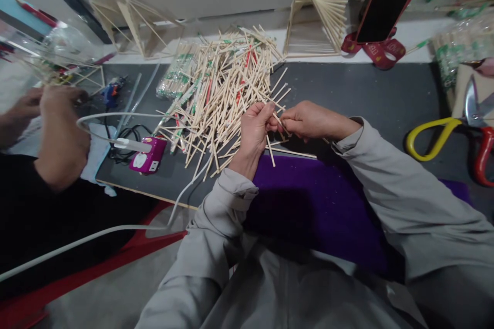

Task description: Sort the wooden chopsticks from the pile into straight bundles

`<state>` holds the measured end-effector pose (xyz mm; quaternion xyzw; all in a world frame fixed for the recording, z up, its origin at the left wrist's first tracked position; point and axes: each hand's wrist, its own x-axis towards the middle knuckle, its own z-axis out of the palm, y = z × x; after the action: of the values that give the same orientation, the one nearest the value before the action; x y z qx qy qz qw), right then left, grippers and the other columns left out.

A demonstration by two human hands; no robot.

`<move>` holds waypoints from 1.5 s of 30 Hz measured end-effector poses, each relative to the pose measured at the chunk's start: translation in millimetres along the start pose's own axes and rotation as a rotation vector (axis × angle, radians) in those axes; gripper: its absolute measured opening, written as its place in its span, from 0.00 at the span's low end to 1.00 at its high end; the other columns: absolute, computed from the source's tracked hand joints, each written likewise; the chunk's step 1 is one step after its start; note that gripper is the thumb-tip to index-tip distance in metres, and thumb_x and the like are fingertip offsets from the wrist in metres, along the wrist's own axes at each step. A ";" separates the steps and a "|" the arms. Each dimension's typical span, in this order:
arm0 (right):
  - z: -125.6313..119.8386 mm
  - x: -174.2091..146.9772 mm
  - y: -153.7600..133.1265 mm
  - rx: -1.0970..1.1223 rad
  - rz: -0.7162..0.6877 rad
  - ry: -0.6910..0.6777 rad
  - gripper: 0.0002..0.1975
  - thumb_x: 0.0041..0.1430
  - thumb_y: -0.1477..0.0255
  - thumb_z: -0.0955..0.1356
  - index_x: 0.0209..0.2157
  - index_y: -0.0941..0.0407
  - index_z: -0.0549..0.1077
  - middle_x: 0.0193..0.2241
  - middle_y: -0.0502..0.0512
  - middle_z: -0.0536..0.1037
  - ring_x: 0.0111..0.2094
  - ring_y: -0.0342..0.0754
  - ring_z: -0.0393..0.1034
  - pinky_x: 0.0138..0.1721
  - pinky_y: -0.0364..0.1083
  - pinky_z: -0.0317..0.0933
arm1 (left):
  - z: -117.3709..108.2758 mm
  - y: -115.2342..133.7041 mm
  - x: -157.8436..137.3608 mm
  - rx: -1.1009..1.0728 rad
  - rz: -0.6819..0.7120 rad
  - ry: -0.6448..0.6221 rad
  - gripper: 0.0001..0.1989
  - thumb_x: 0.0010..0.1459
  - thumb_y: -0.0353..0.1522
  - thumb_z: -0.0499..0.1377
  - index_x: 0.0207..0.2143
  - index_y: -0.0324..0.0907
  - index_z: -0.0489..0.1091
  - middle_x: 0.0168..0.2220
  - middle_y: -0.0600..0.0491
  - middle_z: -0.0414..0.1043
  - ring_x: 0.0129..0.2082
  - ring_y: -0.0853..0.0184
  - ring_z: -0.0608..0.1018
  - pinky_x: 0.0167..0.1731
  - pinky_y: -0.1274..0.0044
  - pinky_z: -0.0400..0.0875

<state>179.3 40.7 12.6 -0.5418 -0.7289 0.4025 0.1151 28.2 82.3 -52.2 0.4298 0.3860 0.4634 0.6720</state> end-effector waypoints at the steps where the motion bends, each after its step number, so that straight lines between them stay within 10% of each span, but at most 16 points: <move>1: 1.5 0.9 -0.4 -0.011 0.005 0.017 0.13 0.64 0.78 0.60 0.25 0.59 0.67 0.17 0.47 0.68 0.16 0.38 0.64 0.21 0.39 0.54 | 0.2 0.7 -0.2 -0.005 0.006 -0.002 0.19 0.50 0.43 0.70 0.24 0.41 0.66 0.14 0.61 0.68 0.12 0.78 0.69 0.14 0.86 0.63; 13: 3.4 2.3 27.3 0.749 0.010 -0.061 0.13 0.65 0.72 0.66 0.26 0.58 0.74 0.19 0.49 0.70 0.19 0.39 0.65 0.21 0.38 0.63 | 2.3 4.8 -2.7 -0.026 0.009 -0.016 0.15 0.55 0.39 0.68 0.25 0.41 0.68 0.17 0.61 0.68 0.14 0.80 0.68 0.16 0.86 0.65; 37: 7.3 2.6 6.2 0.227 0.047 0.170 0.12 0.58 0.76 0.66 0.21 0.59 0.69 0.15 0.50 0.70 0.16 0.38 0.64 0.18 0.38 0.54 | 3.7 7.0 -1.0 0.017 0.011 -0.021 0.12 0.57 0.39 0.66 0.29 0.40 0.71 0.21 0.60 0.70 0.15 0.81 0.69 0.16 0.87 0.65; 45: 9.6 0.0 2.7 0.498 0.087 0.137 0.10 0.60 0.76 0.66 0.24 0.58 0.71 0.16 0.49 0.67 0.16 0.39 0.60 0.19 0.40 0.57 | 3.5 8.6 -1.0 -0.038 0.001 -0.061 0.12 0.59 0.39 0.65 0.29 0.41 0.70 0.19 0.60 0.68 0.14 0.79 0.69 0.15 0.85 0.64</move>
<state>175.4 36.5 4.5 -0.5535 -0.5740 0.5364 0.2766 28.6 82.3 -42.9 0.4311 0.3562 0.4575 0.6913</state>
